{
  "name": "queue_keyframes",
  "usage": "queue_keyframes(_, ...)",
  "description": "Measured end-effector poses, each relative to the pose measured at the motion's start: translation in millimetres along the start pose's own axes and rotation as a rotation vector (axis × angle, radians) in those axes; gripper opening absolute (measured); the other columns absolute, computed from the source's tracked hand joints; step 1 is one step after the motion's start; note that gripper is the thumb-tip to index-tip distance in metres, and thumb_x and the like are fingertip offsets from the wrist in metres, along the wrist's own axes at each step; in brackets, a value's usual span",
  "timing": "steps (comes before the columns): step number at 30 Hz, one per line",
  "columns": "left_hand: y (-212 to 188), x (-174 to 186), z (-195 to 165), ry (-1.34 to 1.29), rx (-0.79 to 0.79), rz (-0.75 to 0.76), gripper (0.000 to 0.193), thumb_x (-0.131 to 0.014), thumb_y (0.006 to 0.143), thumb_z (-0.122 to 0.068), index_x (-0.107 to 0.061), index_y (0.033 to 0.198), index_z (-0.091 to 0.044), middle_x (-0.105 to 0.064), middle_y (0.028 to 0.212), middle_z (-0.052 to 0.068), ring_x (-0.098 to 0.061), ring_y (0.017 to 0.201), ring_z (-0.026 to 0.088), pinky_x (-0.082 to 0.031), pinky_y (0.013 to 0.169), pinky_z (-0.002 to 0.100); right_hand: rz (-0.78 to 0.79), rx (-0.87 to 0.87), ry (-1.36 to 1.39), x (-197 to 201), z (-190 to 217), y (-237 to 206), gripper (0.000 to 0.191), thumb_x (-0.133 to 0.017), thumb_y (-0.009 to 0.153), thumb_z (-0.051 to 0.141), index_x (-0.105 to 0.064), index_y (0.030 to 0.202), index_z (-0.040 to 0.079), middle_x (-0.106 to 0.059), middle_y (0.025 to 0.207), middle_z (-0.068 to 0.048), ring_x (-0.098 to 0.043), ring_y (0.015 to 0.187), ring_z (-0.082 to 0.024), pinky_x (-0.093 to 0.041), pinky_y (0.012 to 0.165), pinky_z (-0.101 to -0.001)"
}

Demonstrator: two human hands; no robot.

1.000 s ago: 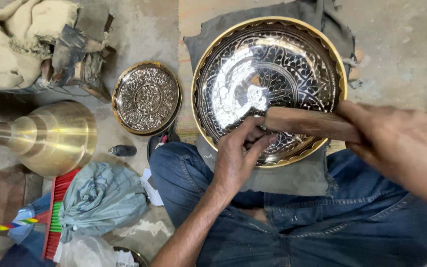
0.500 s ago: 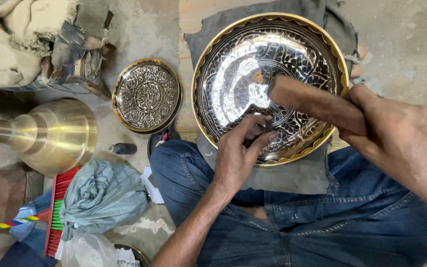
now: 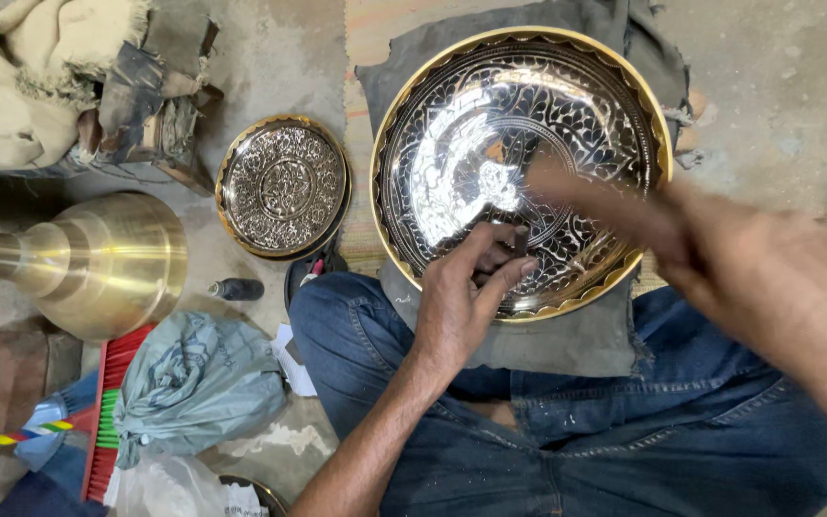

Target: The person uses a chisel and hammer to engrave intricate patterns into a large brass plate. They repeatedly strike the chisel to create detailed designs on the plate's surface.

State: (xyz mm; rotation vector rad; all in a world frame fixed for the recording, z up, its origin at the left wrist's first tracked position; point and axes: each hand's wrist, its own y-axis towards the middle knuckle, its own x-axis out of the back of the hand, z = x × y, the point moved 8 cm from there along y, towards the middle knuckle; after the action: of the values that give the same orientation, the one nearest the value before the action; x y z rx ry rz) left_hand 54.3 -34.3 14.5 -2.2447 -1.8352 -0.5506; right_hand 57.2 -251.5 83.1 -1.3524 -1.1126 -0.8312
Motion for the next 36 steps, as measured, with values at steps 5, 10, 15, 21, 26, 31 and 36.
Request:
queue_keyframes(5,-1,1,-4,0.008,-0.054,-0.018,0.028,-0.076,0.096,-0.018,-0.066,0.120,-0.007,-0.076,0.088,0.005,-0.075,0.079,0.014,-0.060,0.068,0.030,-0.003,0.026,0.070,-3,1,0,0.039,-0.066,0.093,0.038,-0.057,0.126,0.020,-0.076,0.083,-0.005,-0.077,0.073,-0.020,-0.062,0.065,-0.0349)
queue_keyframes(10,1,0,0,0.024,0.000,0.012,0.026,-0.074,0.097,-0.021,-0.066,0.119,-0.008,-0.076,0.087,0.004,-0.076,0.079,0.013,-0.060,0.066,0.030,-0.086,0.077,-0.025,0,4,-4,0.030,-0.066,0.096,0.035,-0.059,0.121,0.020,-0.075,0.092,-0.004,-0.075,0.074,-0.017,-0.063,0.059,-0.0325)
queue_keyframes(15,0,-2,4,-0.006,0.045,0.033,0.027,-0.071,0.098,-0.022,-0.065,0.122,-0.010,-0.078,0.089,0.004,-0.077,0.081,0.013,-0.060,0.065,0.029,-0.383,-0.139,0.584,13,-20,-10,0.037,-0.074,0.098,0.026,-0.056,0.120,0.001,-0.073,0.090,-0.019,-0.075,0.075,-0.027,-0.061,0.063,-0.0400)
queue_keyframes(21,1,-2,-1,0.017,-0.032,0.012,0.030,-0.072,0.098,-0.023,-0.065,0.124,-0.010,-0.078,0.095,0.006,-0.078,0.088,0.014,-0.063,0.072,0.030,0.073,0.068,-0.077,-22,-4,-3,0.043,-0.072,0.089,0.034,-0.057,0.128,0.024,-0.075,0.089,-0.002,-0.077,0.075,-0.017,-0.064,0.068,-0.0335)
queue_keyframes(26,0,0,-2,0.010,0.028,0.016,0.030,-0.072,0.097,-0.023,-0.065,0.123,-0.009,-0.079,0.093,0.005,-0.078,0.086,0.015,-0.062,0.068,0.031,-0.017,-0.011,0.031,-10,-9,-8,0.033,-0.068,0.094,0.032,-0.057,0.121,0.017,-0.074,0.086,-0.004,-0.076,0.072,-0.019,-0.062,0.065,-0.0344)
queue_keyframes(31,2,1,-3,0.029,0.001,0.004,0.030,-0.074,0.096,-0.022,-0.066,0.122,-0.009,-0.079,0.090,0.006,-0.077,0.082,0.016,-0.059,0.067,0.030,-0.066,-0.038,0.130,-2,-5,-7,0.031,-0.068,0.096,0.031,-0.060,0.124,0.019,-0.076,0.085,-0.006,-0.076,0.069,-0.021,-0.062,0.064,-0.0350)
queue_keyframes(36,-2,-1,4,0.020,-0.009,-0.004,0.031,-0.071,0.098,-0.020,-0.064,0.126,-0.009,-0.079,0.093,0.006,-0.079,0.085,0.015,-0.062,0.070,0.031,0.010,-0.007,0.217,-19,-2,-8,0.034,-0.073,0.087,0.029,-0.062,0.118,0.020,-0.075,0.087,-0.006,-0.077,0.074,-0.025,-0.062,0.067,-0.0399)
